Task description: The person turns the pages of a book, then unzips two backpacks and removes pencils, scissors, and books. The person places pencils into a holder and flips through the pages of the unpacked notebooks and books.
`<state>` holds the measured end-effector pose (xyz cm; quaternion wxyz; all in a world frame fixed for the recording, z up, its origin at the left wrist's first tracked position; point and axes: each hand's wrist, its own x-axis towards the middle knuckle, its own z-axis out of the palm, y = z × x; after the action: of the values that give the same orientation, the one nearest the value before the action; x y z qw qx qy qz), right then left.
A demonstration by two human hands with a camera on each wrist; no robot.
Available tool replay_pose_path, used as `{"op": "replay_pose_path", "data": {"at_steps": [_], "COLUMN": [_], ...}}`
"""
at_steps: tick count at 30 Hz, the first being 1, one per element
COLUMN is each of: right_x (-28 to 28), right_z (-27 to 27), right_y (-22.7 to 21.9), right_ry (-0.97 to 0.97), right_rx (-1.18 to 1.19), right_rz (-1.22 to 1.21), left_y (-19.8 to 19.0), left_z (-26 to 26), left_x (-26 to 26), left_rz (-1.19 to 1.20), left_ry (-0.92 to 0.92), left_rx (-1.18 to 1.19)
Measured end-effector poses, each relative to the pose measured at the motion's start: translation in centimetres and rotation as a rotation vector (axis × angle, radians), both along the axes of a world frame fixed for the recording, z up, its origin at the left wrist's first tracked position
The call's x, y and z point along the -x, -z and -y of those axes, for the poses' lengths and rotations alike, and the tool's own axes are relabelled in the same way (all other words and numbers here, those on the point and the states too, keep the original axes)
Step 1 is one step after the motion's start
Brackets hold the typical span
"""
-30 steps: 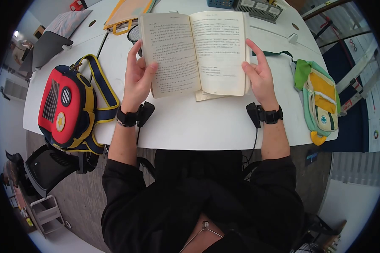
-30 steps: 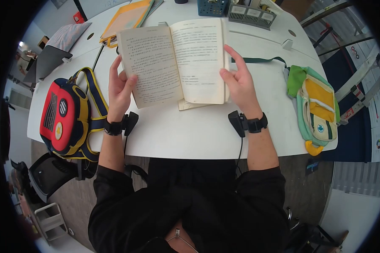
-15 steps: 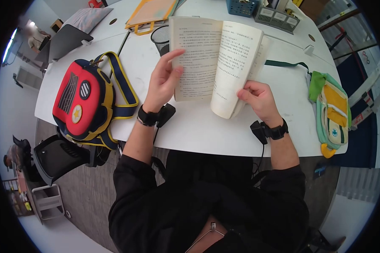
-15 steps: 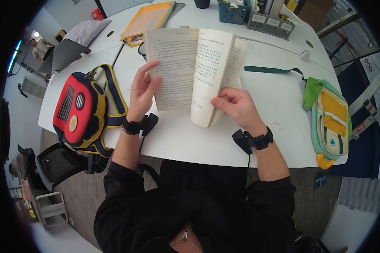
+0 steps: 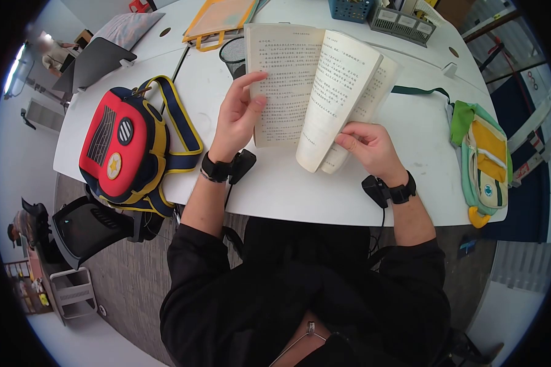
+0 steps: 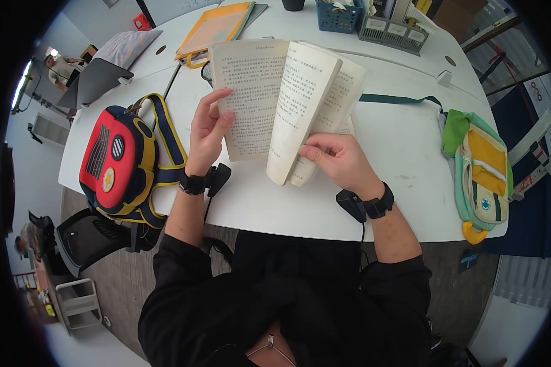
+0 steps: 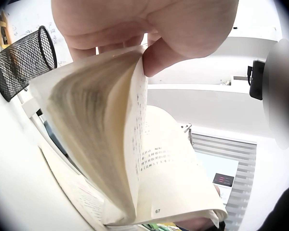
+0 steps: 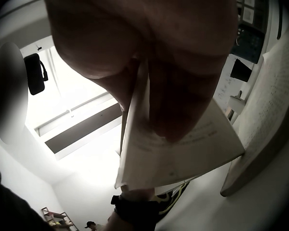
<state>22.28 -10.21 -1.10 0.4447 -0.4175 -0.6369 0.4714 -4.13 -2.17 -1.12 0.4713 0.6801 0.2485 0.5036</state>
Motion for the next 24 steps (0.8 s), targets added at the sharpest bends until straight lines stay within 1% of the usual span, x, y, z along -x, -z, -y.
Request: {"op": "replay_pose_path", "data": {"at_steps": [7,9,13,15,19,22,24], "right_x": [1.0,1.3,1.9,2.2,2.2,2.2,2.1], "right_z": [-0.1,-0.1,0.1,0.1,0.2,0.2,0.2], "right_y": [0.5,0.6,0.8,0.8,0.8,0.8,0.7], "right_ry": [0.023,0.027,0.056,0.056,0.058,0.071,0.066], "right_rx": [-0.025,-0.042,-0.039,-0.073,-0.096,-0.091,-0.075], "right_rz": [0.022,0.012,-0.014,-0.031,-0.014,-0.019,-0.001], "left_y": [0.0,-0.3,-0.4,-0.4,-0.3,0.0,0.6], "left_z": [0.0,0.2,0.3,0.3,0.4,0.2,-0.3], "left_x": [0.0,0.1,0.2,0.2,0.2,0.1,0.3], "left_rz": [-0.003,-0.008,-0.028,-0.022,-0.026,0.017,0.121], "left_ry": [-0.018,-0.022,-0.039,-0.019,-0.034,-0.048,-0.002], "left_rx": [-0.001,0.043,0.046,0.055,0.019,0.002,0.007]}}
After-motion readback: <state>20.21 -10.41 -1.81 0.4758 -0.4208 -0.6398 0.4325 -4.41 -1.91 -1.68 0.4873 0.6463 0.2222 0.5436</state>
